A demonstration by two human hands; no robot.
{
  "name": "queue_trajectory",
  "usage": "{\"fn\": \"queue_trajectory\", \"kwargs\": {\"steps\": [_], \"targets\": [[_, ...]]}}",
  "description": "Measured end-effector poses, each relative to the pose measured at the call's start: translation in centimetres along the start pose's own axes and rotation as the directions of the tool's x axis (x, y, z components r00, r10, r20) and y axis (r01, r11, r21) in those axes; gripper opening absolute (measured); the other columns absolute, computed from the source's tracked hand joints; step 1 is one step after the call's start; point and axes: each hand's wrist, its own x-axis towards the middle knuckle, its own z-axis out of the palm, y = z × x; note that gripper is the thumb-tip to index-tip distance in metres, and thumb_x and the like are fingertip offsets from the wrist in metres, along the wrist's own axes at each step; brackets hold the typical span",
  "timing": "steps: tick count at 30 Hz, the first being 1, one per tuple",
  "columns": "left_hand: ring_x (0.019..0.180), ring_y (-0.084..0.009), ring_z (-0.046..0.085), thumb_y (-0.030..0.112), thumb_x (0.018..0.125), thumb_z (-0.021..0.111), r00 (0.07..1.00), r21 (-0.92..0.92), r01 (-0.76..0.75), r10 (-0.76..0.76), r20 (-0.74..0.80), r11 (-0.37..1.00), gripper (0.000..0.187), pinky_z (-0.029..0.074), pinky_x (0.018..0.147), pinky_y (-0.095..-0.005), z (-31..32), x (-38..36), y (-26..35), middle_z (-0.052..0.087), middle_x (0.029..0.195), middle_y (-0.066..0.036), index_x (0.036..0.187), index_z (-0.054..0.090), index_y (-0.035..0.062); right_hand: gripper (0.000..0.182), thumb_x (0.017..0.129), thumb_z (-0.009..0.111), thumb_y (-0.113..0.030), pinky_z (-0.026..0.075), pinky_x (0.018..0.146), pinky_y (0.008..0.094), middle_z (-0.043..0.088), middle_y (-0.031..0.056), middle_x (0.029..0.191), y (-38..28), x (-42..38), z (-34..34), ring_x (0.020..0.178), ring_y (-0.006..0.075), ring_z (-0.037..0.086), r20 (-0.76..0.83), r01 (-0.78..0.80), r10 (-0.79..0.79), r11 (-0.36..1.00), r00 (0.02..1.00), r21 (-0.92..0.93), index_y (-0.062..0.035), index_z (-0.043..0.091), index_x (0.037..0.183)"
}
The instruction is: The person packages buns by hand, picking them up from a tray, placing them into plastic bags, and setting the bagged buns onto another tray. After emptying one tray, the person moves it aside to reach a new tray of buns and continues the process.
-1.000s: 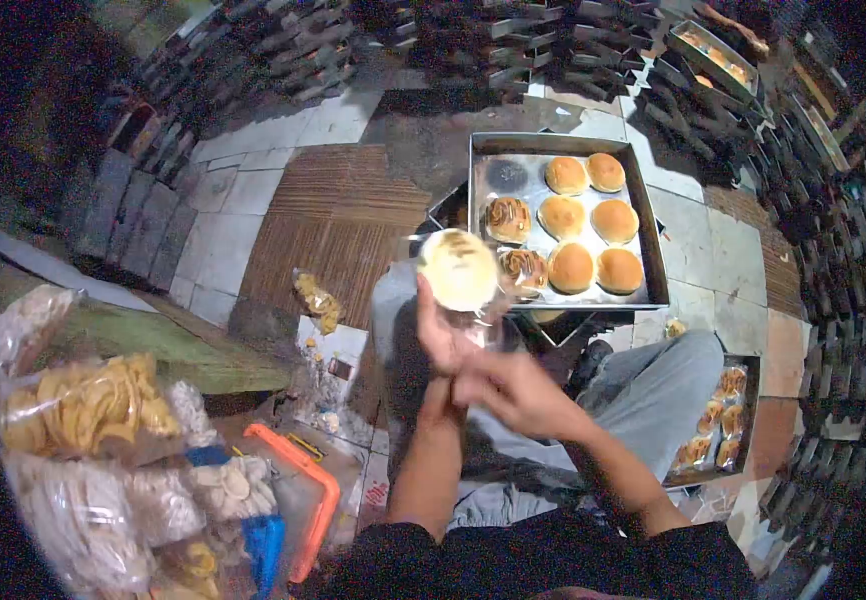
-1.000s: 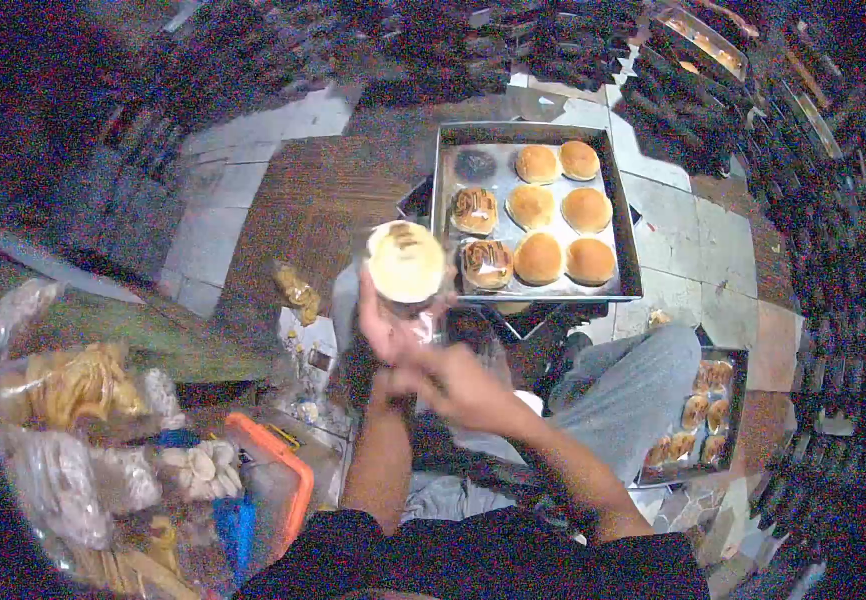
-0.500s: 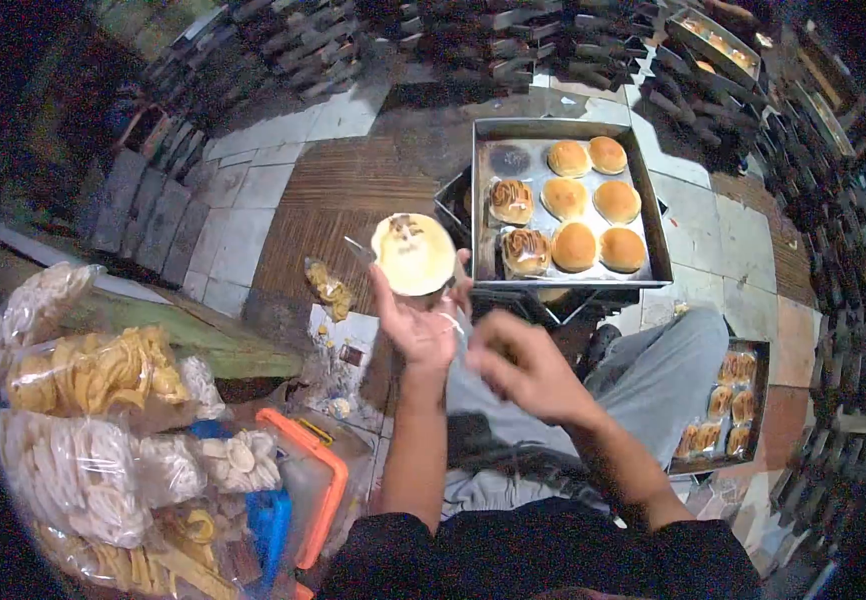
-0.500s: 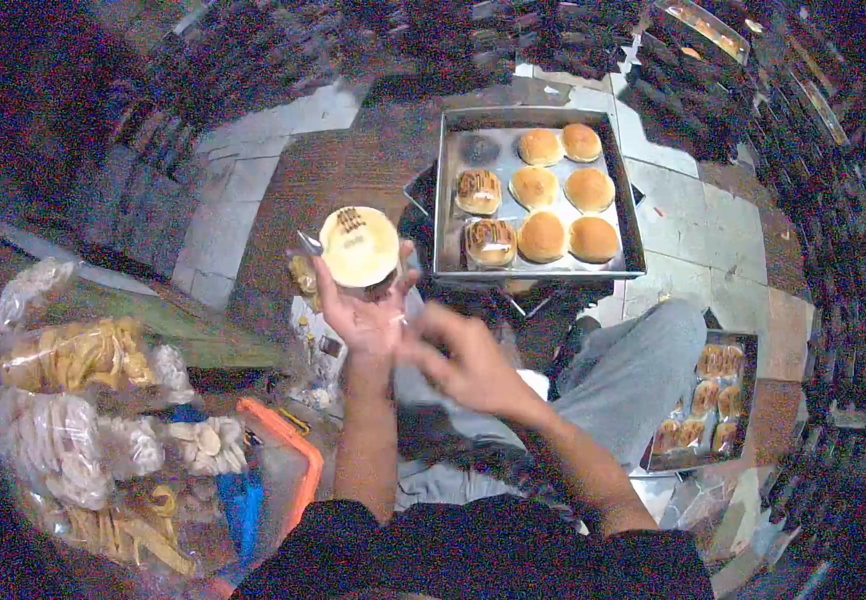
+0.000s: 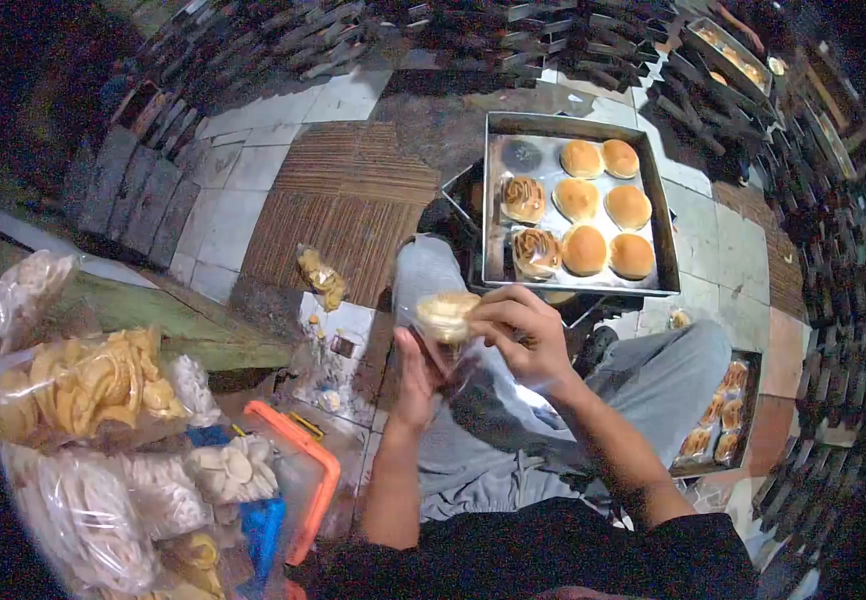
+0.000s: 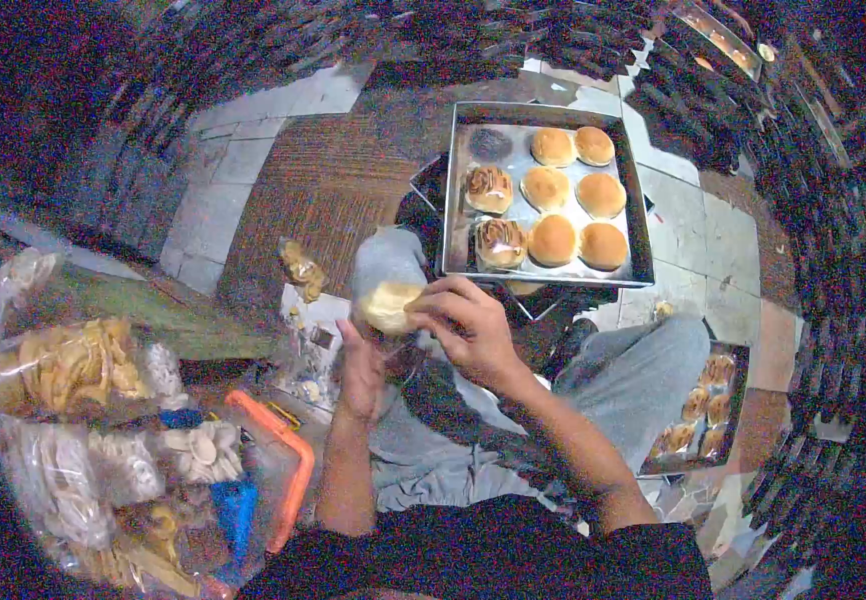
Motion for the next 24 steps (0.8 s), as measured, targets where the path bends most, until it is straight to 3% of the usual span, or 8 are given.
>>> {"fn": "queue_trajectory", "kwargs": {"steps": [1, 2, 4, 7, 11, 12, 16, 24], "targets": [[0.102, -0.0299, 0.067, 0.057, 0.106, 0.039, 0.993, 0.439, 0.115, -0.090, -0.078, 0.891, 0.059, 0.053, 0.084, -0.0423, -3.3, 0.2, -0.4, 0.069, 0.117, -0.013, 0.124, 0.065, 0.0074, 0.018, 0.085, 0.077, -0.010, 0.056, 0.078, 0.0351, 0.070, 0.0113, 0.101, 0.5, 0.1, 0.4, 0.087, 0.0249, 0.070, -0.031, -0.077, 0.078, 0.996, 0.996, 0.037, -0.0028, 0.073, 0.101], [0.102, -0.0299, 0.067, 0.057, 0.106, 0.039, 0.992, 0.431, 0.118, -0.093, -0.080, 0.895, 0.059, 0.053, 0.084, -0.0423, -3.1, 0.3, 0.1, 0.069, 0.117, -0.013, 0.124, 0.065, 0.0074, 0.015, 0.085, 0.076, -0.010, 0.056, 0.078, 0.0346, 0.071, 0.0103, 0.097, 0.7, 0.2, 0.7, 0.085, 0.0242, 0.070, -0.060, -0.155, 0.159, 0.985, 0.985, 0.076, -0.0023, 0.074, 0.097], [0.093, -0.0305, 0.067, 0.033, 0.101, 0.064, 0.797, 0.862, -0.282, 0.603, -0.034, 0.421, 0.029, 0.053, 0.080, -0.0407, -1.9, 0.4, 2.1, 0.070, 0.103, -0.014, 0.108, 0.070, 0.0053, 0.014, 0.085, 0.076, -0.010, 0.056, 0.077, 0.0343, 0.071, 0.0099, 0.095, 0.6, 1.4, 1.2, 0.085, 0.0241, 0.070, -0.065, -0.183, 0.190, 0.978, 0.980, 0.101, -0.0025, 0.074, 0.097], [0.093, -0.0270, 0.066, 0.012, 0.092, 0.073, 0.557, 0.692, -0.648, 0.817, 0.146, 0.318, 0.012, 0.052, 0.082, -0.0362, -1.4, 2.8, 3.7, 0.069, 0.100, -0.014, 0.101, 0.070, 0.0040, 0.013, 0.084, 0.075, -0.008, 0.056, 0.074, 0.0343, 0.071, 0.0103, 0.093, -0.7, 2.8, 1.1, 0.083, 0.0239, 0.071, -0.076, -0.221, 0.228, 0.971, 0.971, 0.091, -0.0038, 0.074, 0.096], [0.082, -0.0234, 0.066, 0.001, 0.089, 0.072, 0.532, 0.488, -0.780, 0.826, 0.189, 0.391, 0.006, 0.054, 0.074, -0.0329, -1.8, 3.8, 4.9, 0.069, 0.093, -0.011, 0.095, 0.069, 0.0009, 0.016, 0.078, 0.076, -0.003, 0.056, 0.074, 0.0370, 0.068, 0.0097, 0.094, -5.1, 3.1, 0.0, 0.080, 0.0291, 0.069, -0.058, 0.172, -0.200, 0.933, 0.978, -0.316, -0.0066, 0.073, 0.094], [0.076, -0.0173, 0.065, 0.001, 0.091, 0.072, 0.761, 0.419, -0.618, 0.641, 0.105, 0.665, 0.005, 0.053, 0.069, -0.0286, -1.9, 2.5, 5.2, 0.067, 0.089, -0.008, 0.095, 0.069, 0.0003, 0.014, 0.080, 0.076, -0.004, 0.056, 0.075, 0.0364, 0.069, 0.0103, 0.096, -4.1, 2.9, -0.1, 0.082, 0.0277, 0.069, -0.094, 0.099, -0.132, 0.950, 0.987, -0.296, -0.0057, 0.073, 0.094], [0.071, -0.0101, 0.060, 0.003, 0.095, 0.070, 0.888, 0.077, -0.435, 0.441, -0.130, 0.897, 0.005, 0.047, 0.063, -0.0228, -0.5, 2.0, 4.6, 0.062, 0.084, -0.002, 0.093, 0.066, 0.0004, 0.011, 0.084, 0.078, -0.008, 0.052, 0.074, 0.0284, 0.072, 0.0049, 0.087, 0.6, 0.4, -1.9, 0.082, 0.0129, 0.066, -0.033, -0.429, 0.475, 0.822, 0.880, 0.375, 0.0003, 0.075, 0.091], [0.069, -0.0232, 0.058, 0.015, 0.094, 0.072, 0.655, 0.664, -0.599, 0.750, 0.084, 0.448, 0.019, 0.048, 0.066, -0.0365, 1.7, 4.9, 5.9, 0.061, 0.079, -0.011, 0.091, 0.059, 0.0022, 0.014, 0.089, 0.076, -0.015, 0.047, 0.059, 0.0249, 0.068, 0.0018, 0.080, 3.5, 5.4, -0.6, 0.066, 0.0084, 0.059, 0.099, -0.594, 0.615, 0.689, 0.782, 0.416, -0.0028, 0.071, 0.091]]}}
